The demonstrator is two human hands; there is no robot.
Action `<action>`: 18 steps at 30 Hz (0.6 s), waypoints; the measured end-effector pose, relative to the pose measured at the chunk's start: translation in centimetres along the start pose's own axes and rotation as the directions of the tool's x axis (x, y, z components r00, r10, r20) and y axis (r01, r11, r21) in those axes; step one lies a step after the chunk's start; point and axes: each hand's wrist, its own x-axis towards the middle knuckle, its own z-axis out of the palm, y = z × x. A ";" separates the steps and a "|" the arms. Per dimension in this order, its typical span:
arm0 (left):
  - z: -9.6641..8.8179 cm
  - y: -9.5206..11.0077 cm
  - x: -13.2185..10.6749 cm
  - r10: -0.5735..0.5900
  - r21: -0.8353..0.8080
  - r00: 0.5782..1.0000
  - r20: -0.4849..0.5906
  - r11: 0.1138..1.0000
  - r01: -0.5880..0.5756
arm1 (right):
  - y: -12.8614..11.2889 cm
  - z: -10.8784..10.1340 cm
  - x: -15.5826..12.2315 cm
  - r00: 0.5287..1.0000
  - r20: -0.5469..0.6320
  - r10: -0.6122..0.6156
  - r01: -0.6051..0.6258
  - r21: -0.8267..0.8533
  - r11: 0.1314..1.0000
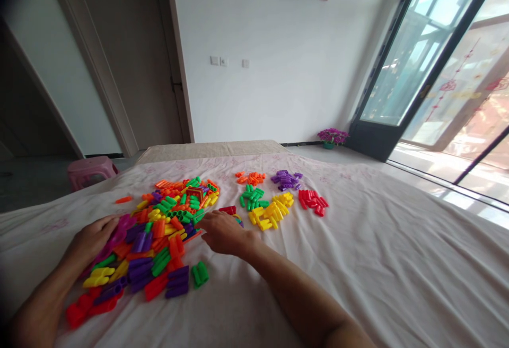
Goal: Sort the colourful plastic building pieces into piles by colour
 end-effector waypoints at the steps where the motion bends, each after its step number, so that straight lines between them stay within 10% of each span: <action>1: 0.0 0.0 0.0 -0.001 -0.001 1.000 0.000 1.000 0.001 | -0.3 0.3 0.1 1.000 -0.003 -0.021 0.021 0.013 1.000; 18: -0.4 0.6 -0.3 -0.006 0.030 1.000 0.003 1.000 0.006 | -0.6 5.4 2.5 0.989 -0.096 -0.116 0.098 -0.176 0.980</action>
